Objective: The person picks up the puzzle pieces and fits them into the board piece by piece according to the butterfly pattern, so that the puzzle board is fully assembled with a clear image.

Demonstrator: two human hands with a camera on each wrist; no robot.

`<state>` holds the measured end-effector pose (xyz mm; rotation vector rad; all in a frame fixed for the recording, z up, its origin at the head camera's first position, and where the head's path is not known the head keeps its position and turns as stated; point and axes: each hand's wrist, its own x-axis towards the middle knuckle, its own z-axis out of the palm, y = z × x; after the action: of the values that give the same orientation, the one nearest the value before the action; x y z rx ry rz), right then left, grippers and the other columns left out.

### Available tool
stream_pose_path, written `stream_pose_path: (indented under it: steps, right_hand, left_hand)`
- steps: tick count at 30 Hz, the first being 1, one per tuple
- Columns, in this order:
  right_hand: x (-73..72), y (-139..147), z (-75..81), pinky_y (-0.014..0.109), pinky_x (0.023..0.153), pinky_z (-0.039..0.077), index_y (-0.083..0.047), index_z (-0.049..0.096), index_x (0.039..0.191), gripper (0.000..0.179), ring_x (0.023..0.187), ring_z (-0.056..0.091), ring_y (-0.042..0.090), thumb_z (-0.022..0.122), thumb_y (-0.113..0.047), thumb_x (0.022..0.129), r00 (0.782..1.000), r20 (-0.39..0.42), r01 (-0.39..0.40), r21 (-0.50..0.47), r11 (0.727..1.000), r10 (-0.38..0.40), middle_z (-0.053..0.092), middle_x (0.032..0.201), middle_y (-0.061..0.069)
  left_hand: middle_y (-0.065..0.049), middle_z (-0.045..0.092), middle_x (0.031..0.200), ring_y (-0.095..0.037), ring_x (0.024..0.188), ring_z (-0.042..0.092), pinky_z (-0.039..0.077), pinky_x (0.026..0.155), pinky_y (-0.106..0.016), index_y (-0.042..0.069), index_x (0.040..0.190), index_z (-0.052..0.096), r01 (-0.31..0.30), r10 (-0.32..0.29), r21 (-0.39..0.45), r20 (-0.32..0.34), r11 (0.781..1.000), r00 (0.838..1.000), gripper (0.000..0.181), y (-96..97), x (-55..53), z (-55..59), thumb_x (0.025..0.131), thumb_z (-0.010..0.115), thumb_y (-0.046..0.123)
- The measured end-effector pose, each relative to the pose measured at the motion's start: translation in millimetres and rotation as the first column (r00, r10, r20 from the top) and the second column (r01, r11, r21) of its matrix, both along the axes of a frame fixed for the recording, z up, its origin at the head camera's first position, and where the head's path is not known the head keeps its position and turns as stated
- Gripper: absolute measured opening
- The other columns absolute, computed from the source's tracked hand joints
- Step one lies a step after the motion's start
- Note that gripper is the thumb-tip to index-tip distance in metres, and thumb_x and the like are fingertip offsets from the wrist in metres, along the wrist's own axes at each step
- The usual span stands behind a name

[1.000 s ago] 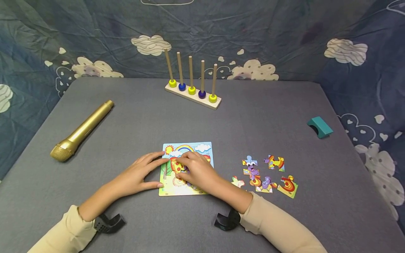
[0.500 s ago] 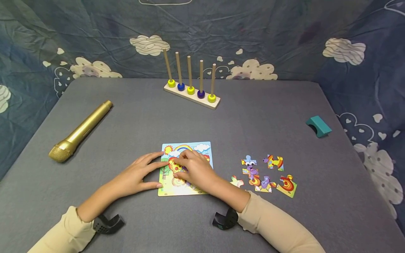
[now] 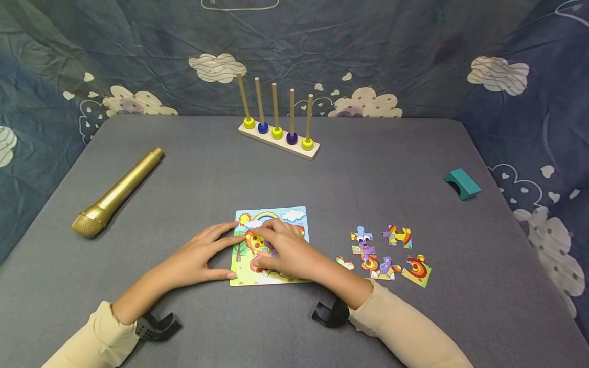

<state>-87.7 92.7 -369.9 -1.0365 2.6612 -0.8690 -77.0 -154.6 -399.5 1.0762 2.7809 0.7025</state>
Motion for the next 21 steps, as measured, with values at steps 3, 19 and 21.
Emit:
stream_pose_path:
  steps: [3, 19, 21]
  right_hand:
    - [2.2, 8, 12.0, 0.048, 0.091, 0.03, -0.014, 0.052, 0.126, 0.057, 0.113, 0.041, 0.022, 0.071, -0.034, 0.076, 1.0, 0.014, -0.003, -0.06, 0.998, 0.004, 0.046, 0.122, 0.002]
    - [22.1, 103, 43.0, 0.021, 0.093, 0.032, -0.014, 0.048, 0.13, 0.076, 0.118, 0.039, 0.013, 0.082, -0.007, 0.062, 0.96, -0.135, 0.196, -0.292, 0.936, -0.244, 0.044, 0.128, -0.001]
    - [21.8, 114, 37.5, 0.017, 0.093, 0.029, -0.013, 0.048, 0.129, 0.077, 0.117, 0.039, 0.011, 0.082, -0.003, 0.06, 0.949, -0.153, 0.222, -0.294, 0.93, -0.275, 0.045, 0.127, 0.001]
  left_hand:
    - [-0.004, 0.026, 0.144, -0.028, 0.127, 0.026, 0.024, 0.099, -0.049, 0.025, 0.135, 0.043, 0.0, 0.0, 0.012, -0.013, 1.0, 1.0, 0.07, 0.0, 0.2, -1.3, 0.076, 0.059, 0.059]
    - [-0.004, 0.025, 0.144, -0.029, 0.129, 0.024, 0.022, 0.1, -0.049, 0.025, 0.135, 0.043, -0.005, 0.005, 0.009, 0.001, 1.0, 1.0, 0.071, -0.5, 1.0, -1.2, 0.075, 0.06, 0.058]
    - [-0.003, 0.025, 0.144, -0.029, 0.129, 0.024, 0.022, 0.1, -0.049, 0.025, 0.135, 0.042, -0.005, 0.005, 0.009, 0.003, 1.0, 1.0, 0.071, -0.4, 0.6, -1.2, 0.076, 0.059, 0.059]
